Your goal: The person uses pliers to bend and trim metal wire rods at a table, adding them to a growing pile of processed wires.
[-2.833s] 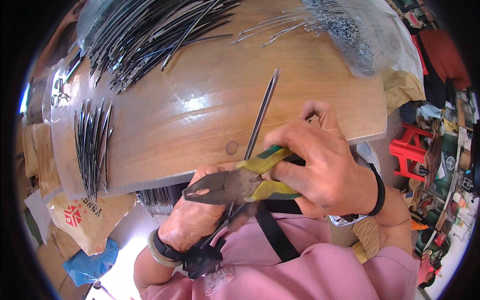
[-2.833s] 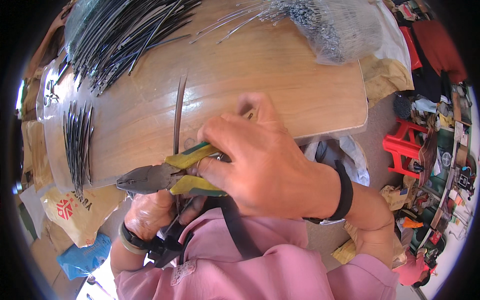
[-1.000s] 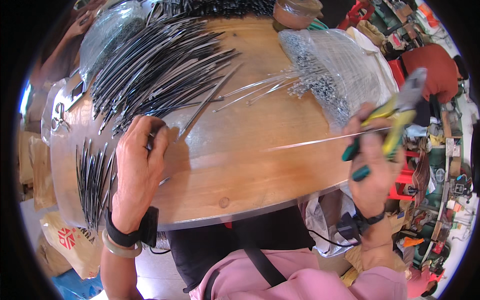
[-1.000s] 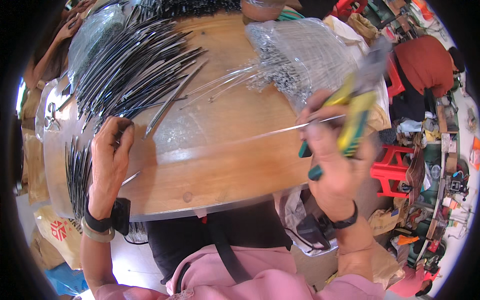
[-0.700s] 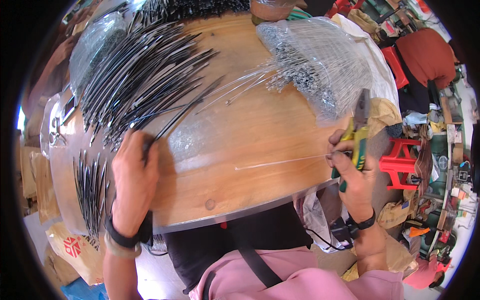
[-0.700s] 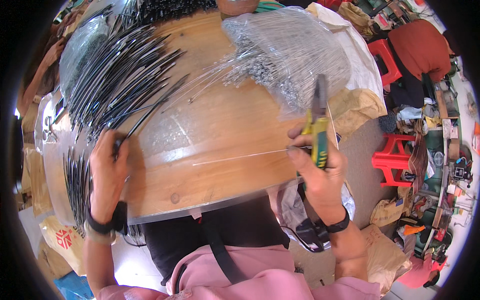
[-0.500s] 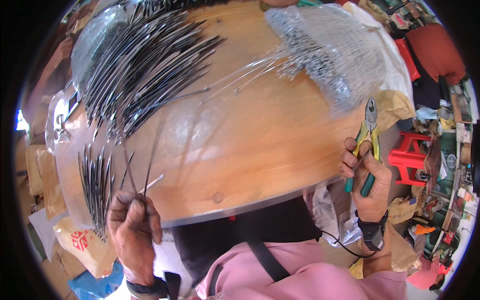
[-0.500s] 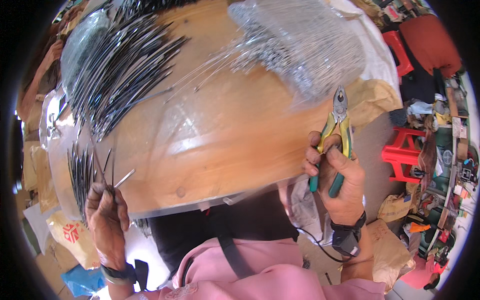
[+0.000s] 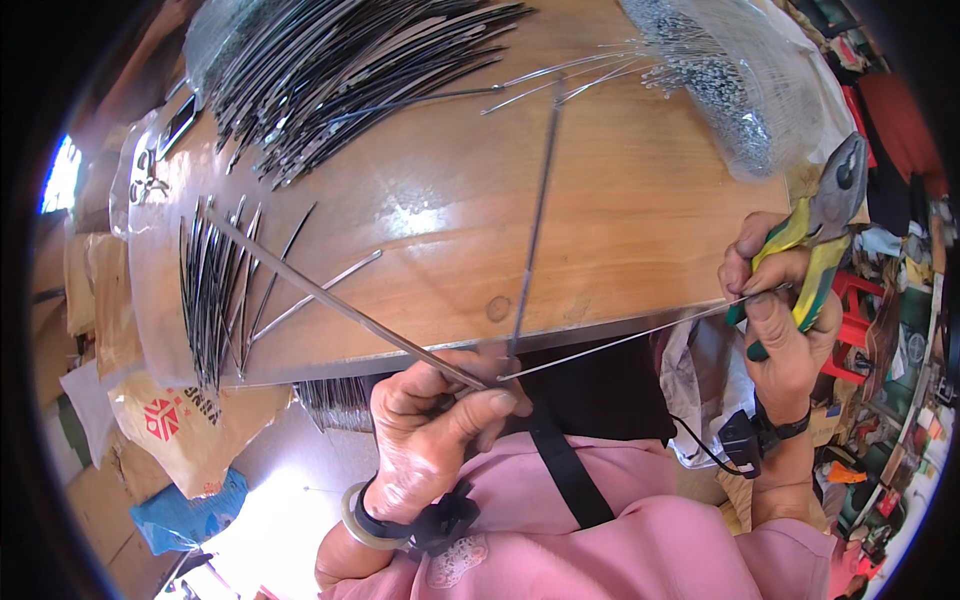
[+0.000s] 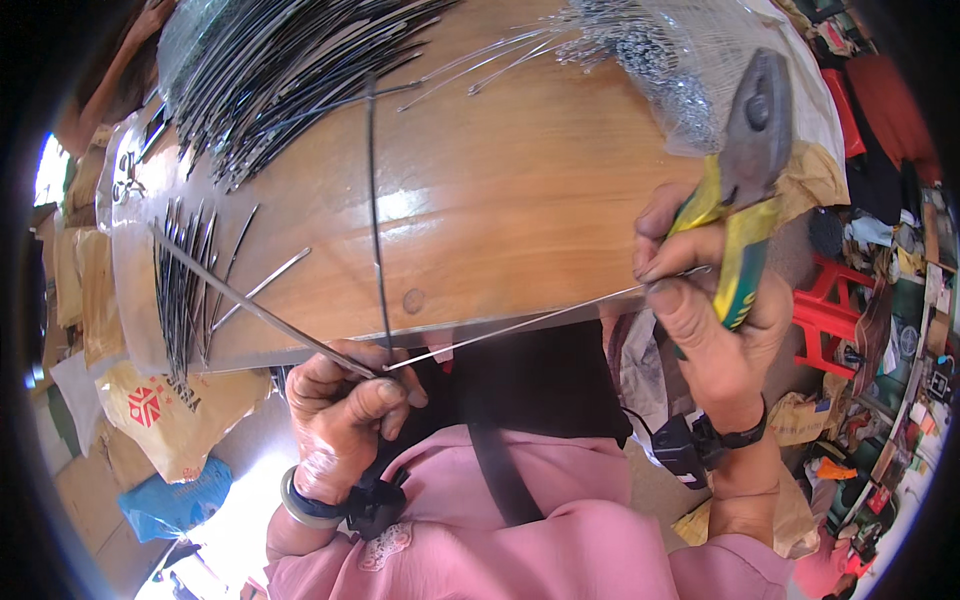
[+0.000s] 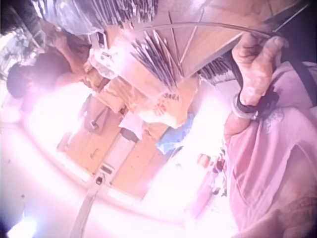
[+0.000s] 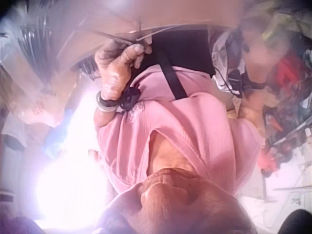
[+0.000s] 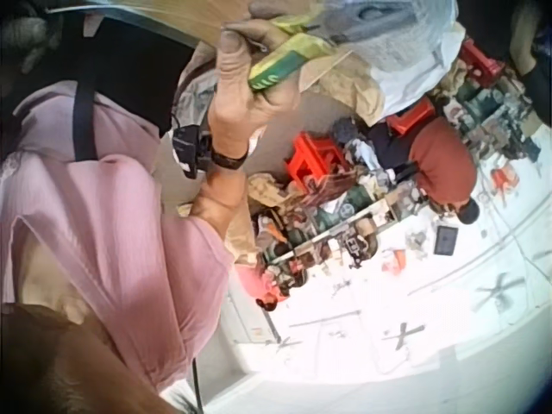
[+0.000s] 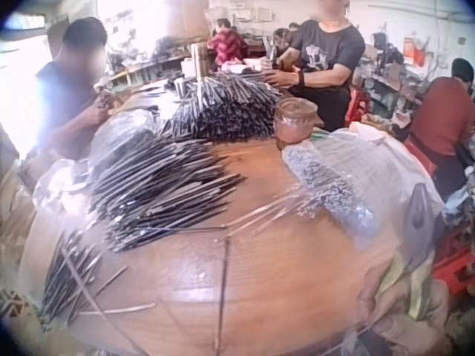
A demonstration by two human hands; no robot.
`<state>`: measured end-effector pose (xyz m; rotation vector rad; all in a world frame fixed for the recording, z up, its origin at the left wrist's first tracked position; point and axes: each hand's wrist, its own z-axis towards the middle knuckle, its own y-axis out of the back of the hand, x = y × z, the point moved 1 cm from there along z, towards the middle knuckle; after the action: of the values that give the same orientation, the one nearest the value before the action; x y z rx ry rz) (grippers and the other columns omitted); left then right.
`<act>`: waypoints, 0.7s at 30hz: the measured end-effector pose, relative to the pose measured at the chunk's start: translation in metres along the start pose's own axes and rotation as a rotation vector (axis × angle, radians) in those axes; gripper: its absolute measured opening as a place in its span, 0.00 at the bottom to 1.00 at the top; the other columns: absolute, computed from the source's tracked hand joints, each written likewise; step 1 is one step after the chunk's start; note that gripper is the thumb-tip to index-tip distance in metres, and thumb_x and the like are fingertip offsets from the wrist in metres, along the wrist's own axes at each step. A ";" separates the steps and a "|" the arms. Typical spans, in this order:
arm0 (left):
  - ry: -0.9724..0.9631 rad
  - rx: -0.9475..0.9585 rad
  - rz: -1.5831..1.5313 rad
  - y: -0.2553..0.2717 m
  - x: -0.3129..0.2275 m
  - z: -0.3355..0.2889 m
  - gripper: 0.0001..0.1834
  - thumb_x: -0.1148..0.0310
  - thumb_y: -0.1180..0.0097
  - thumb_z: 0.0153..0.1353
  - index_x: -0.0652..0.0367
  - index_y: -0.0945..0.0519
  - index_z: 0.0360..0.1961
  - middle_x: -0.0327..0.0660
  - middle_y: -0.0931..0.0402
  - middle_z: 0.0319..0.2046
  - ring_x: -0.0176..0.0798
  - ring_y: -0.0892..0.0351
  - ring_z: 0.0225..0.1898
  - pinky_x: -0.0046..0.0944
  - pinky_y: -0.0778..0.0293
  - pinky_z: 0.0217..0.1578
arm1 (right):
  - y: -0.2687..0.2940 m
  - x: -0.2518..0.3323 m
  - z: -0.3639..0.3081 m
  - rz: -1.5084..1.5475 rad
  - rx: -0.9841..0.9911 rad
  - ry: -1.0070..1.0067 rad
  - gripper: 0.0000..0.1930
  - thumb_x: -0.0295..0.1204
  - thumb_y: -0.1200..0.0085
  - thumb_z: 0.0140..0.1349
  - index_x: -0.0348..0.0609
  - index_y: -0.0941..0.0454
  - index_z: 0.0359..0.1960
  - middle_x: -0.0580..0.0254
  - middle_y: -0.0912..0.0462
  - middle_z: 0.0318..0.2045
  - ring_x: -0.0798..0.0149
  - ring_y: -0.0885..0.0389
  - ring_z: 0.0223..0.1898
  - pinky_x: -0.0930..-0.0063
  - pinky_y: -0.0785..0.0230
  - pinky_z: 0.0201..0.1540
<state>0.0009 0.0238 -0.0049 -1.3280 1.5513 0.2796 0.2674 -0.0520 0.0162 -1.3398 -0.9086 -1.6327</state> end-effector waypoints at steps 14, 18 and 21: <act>0.248 0.191 0.352 0.009 -0.001 0.011 0.05 0.81 0.47 0.63 0.65 0.23 0.40 0.34 0.23 0.25 0.22 0.36 0.23 0.24 0.38 0.24 | -0.042 -0.037 -0.017 0.031 0.123 -0.343 0.07 0.24 0.35 0.54 0.36 0.19 0.32 0.56 0.19 0.36 0.63 0.20 0.35 0.74 0.30 0.40; 0.329 0.204 0.313 0.010 0.000 0.015 0.05 0.80 0.47 0.64 0.64 0.23 0.40 0.32 0.24 0.25 0.21 0.37 0.23 0.24 0.38 0.25 | -0.033 -0.031 -0.012 -0.247 0.303 -0.132 0.09 0.24 0.35 0.53 0.35 0.20 0.34 0.55 0.20 0.38 0.59 0.19 0.36 0.71 0.29 0.39; 0.378 0.242 0.342 0.012 0.001 0.017 0.04 0.80 0.47 0.64 0.65 0.23 0.40 0.32 0.24 0.24 0.21 0.36 0.23 0.24 0.38 0.24 | -0.035 -0.012 -0.007 -0.507 0.358 0.010 0.11 0.22 0.35 0.50 0.33 0.20 0.36 0.53 0.21 0.40 0.54 0.19 0.36 0.68 0.28 0.39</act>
<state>-0.0002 0.0400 -0.0180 -0.9578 2.0631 0.0458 0.2335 -0.0426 0.0023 -0.8957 -1.5437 -1.7266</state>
